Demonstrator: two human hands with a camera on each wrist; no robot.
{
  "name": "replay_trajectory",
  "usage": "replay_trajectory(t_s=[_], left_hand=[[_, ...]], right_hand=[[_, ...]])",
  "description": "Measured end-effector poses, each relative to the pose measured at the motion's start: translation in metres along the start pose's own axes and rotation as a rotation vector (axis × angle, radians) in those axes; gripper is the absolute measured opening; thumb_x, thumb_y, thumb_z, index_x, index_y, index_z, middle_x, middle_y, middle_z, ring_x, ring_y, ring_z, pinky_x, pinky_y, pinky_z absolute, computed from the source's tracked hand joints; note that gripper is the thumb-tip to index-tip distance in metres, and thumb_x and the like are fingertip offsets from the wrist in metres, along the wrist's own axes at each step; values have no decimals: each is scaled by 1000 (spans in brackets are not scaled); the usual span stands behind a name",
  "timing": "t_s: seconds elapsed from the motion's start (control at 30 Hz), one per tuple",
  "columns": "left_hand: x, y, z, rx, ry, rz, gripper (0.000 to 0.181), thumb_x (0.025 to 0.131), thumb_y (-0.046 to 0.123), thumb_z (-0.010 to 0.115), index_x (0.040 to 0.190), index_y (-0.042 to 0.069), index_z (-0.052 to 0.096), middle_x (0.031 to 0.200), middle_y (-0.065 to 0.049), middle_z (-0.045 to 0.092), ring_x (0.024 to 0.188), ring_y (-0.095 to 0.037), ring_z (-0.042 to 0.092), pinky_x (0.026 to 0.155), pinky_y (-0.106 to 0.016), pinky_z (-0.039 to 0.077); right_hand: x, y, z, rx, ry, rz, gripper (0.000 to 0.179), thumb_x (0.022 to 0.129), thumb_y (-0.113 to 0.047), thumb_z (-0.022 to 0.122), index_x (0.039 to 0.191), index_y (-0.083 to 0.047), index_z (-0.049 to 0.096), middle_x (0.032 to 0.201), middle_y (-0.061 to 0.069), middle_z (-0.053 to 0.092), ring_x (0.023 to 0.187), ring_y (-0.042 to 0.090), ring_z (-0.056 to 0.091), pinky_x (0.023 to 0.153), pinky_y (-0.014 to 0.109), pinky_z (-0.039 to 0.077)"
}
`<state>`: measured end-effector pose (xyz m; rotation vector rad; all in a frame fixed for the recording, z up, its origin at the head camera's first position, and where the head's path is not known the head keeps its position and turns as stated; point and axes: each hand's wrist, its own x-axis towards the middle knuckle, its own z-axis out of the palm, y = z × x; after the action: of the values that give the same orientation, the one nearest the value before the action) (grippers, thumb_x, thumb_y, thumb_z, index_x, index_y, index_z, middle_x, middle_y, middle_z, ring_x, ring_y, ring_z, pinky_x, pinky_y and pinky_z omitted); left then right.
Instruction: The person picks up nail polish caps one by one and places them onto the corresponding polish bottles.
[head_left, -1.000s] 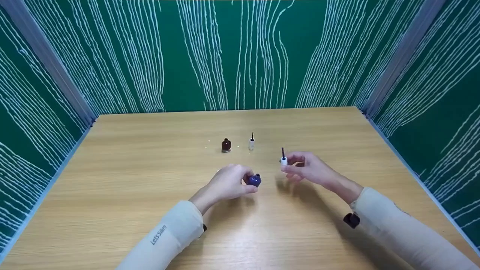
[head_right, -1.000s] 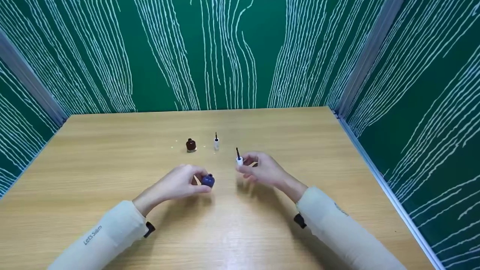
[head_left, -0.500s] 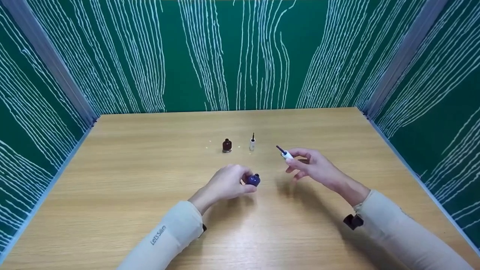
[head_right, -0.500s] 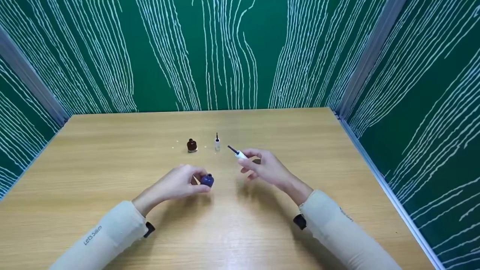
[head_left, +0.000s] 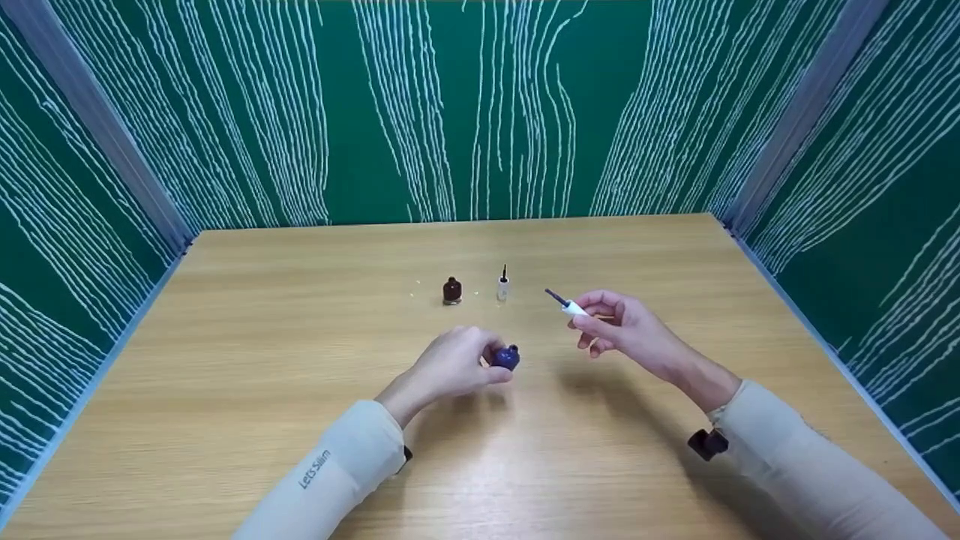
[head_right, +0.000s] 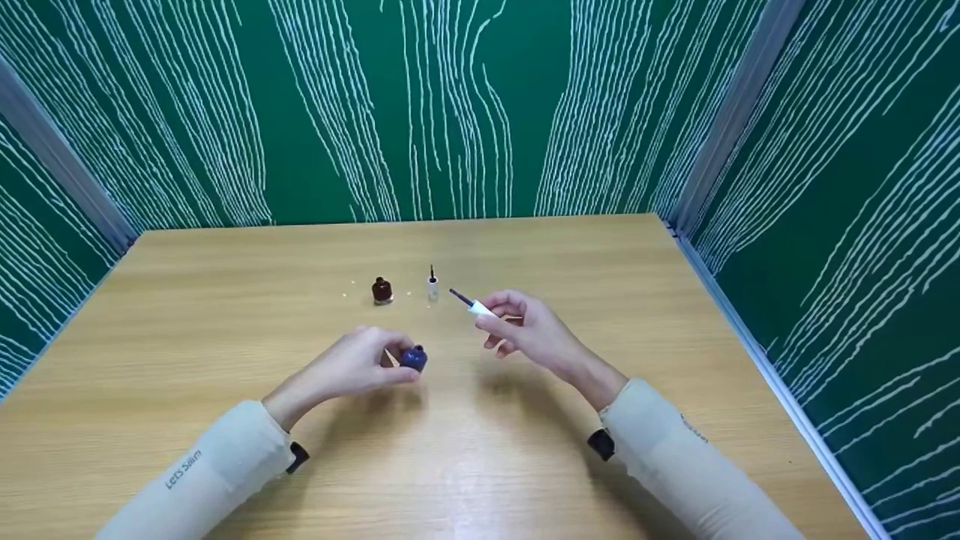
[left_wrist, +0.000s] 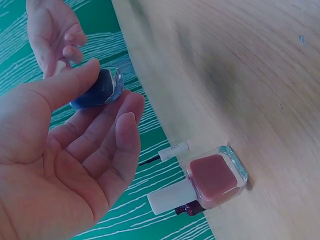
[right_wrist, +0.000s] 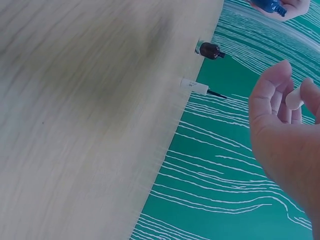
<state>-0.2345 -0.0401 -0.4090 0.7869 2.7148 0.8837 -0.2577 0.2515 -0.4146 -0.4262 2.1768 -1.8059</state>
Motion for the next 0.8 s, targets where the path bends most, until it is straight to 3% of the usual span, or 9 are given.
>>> replay_trajectory(t_s=[0.33, 0.8], left_hand=[[-1, 1, 0, -30, -9, -45, 32, 90, 26, 79, 117, 10, 73, 101, 0, 74, 90, -12, 66, 88, -36, 50], [0, 1, 1, -32, 12, -35, 30, 91, 26, 78, 115, 9, 74, 96, 3, 72, 84, -10, 63, 82, -33, 50]], right_hand=[[-1, 1, 1, -22, 0, 5, 40, 96, -24, 72, 126, -2, 58, 108, 18, 68, 84, 23, 68, 73, 30, 59], [-4, -7, 1, 1, 11, -7, 42, 97, -29, 71, 130, -5, 61, 101, 14, 64, 80, 21, 63, 75, 30, 58]])
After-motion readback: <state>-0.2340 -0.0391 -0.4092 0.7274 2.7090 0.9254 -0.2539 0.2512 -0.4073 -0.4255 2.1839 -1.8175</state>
